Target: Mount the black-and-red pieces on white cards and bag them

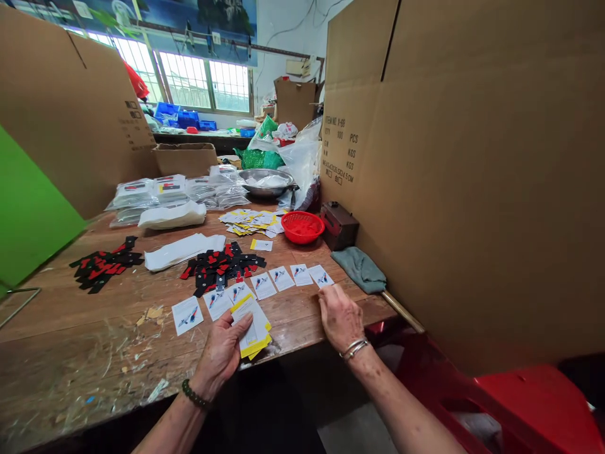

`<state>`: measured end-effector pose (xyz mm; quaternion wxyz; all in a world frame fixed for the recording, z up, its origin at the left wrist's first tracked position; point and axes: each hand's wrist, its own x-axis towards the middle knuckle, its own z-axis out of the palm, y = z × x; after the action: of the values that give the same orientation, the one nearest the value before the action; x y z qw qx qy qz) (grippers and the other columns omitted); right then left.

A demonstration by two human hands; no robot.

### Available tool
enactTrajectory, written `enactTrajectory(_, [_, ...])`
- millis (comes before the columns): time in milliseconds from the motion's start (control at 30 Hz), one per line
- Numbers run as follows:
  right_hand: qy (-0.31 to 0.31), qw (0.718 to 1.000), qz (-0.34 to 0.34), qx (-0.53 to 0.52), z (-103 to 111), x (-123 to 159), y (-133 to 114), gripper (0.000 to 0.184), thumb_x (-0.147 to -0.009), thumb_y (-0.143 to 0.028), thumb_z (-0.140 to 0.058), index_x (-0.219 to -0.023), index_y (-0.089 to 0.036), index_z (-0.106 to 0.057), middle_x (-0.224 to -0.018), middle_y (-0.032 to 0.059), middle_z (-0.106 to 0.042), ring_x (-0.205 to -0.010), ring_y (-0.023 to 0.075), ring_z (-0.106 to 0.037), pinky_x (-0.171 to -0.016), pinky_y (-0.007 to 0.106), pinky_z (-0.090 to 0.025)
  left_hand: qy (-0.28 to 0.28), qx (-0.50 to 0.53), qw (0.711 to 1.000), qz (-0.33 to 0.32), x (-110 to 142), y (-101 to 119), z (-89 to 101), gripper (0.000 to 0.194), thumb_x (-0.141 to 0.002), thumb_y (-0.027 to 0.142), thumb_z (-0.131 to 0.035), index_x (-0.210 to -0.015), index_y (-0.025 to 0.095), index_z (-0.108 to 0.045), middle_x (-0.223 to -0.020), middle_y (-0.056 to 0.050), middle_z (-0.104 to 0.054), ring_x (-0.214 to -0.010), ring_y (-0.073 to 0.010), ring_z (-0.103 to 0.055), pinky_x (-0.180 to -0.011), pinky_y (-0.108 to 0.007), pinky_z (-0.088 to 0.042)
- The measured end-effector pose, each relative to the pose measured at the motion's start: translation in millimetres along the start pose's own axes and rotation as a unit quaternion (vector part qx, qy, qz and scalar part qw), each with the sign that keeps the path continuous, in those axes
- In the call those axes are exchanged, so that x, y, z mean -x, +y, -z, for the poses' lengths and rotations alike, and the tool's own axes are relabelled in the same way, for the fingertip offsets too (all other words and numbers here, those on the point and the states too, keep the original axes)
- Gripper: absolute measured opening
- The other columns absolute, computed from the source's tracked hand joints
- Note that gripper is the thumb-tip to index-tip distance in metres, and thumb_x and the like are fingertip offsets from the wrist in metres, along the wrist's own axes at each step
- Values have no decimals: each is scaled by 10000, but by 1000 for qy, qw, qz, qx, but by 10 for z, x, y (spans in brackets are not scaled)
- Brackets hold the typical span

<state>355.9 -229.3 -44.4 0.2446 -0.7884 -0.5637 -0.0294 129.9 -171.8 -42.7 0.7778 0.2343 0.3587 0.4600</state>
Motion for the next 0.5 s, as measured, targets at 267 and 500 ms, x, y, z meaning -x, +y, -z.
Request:
enactTrajectory(267, [-93,994,23,53,-122,-161,173,310,-983,-358,-401,-962,-238,-686,-962,65,-646,-876,188,-607,-745,271,-410,-4,-17,1000,6,-29,-25,16,517,-515,187,-887,-974,120,-657,-1007,-119,-749,-828,-291,-730,-782,-422,-611])
enactTrajectory(500, [-66,962,-173,201,32,-757,921,314,-916,-197,-398,-1010,-178,-697,-1049,144,-556,-766,220,-604,-650,333,-429,-6,-21,1000,9,-16,-22,22,475,-521,202,-885,-916,126,-632,-928,-101,-758,-743,-258,-733,-696,-376,-618])
